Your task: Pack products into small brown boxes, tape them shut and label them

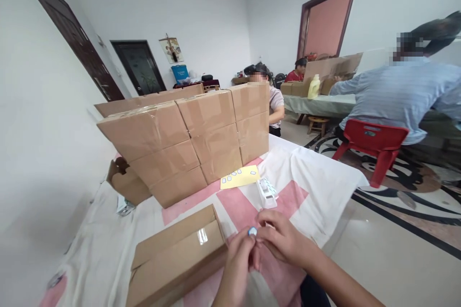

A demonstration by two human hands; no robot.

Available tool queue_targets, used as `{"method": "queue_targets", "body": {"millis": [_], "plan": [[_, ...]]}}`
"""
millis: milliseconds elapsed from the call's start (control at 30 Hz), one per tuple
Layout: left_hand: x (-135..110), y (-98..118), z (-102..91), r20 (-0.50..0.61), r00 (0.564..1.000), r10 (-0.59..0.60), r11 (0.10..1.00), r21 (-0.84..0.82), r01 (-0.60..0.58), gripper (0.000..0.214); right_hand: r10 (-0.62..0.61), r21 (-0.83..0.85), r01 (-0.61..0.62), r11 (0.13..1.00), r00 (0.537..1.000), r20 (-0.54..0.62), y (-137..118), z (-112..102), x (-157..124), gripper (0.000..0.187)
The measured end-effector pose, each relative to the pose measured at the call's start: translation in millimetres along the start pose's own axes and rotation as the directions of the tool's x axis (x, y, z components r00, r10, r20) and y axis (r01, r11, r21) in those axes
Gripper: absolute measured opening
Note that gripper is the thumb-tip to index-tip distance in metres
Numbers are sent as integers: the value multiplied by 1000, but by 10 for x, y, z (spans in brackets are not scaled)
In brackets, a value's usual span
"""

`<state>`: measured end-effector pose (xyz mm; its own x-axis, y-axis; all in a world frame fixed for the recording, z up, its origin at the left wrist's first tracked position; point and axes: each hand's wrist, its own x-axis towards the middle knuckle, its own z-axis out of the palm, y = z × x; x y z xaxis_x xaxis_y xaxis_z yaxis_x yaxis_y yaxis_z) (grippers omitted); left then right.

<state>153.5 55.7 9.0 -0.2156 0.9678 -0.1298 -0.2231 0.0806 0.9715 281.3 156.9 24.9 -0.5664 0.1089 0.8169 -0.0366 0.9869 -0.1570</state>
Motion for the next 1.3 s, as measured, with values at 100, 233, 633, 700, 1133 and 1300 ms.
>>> {"method": "queue_targets", "body": {"millis": [100, 233, 633, 700, 1133, 1300], "plan": [[-231, -23, -75, -47, 998, 43, 978, 204, -32, 41, 9, 97, -9, 995, 1000, -5, -125, 31, -150, 9], [-548, 74, -79, -33, 975, 220, 545, 833, -95, 30, 215, 379, -216, 900, 976, 44, -231, 1, -287, 31], [-918, 193, -77, -104, 995, 0, -190, 976, 102, 37, 266, 568, -398, 720, 915, 305, -434, 275, -426, 10], [-887, 263, -211, -135, 986, 95, -169, 974, 150, 36, 396, 640, -483, 598, 872, 288, -321, 381, -390, 13], [-393, 553, -1457, -13, 896, 445, -110, 992, 69, 48, 477, 772, -625, 111, 715, 511, 54, 1130, -122, 24], [-429, 552, -1507, 45, 887, 460, -141, 990, 23, 48, 529, 786, -617, 27, 677, 513, 41, 1353, -174, 31]]}}
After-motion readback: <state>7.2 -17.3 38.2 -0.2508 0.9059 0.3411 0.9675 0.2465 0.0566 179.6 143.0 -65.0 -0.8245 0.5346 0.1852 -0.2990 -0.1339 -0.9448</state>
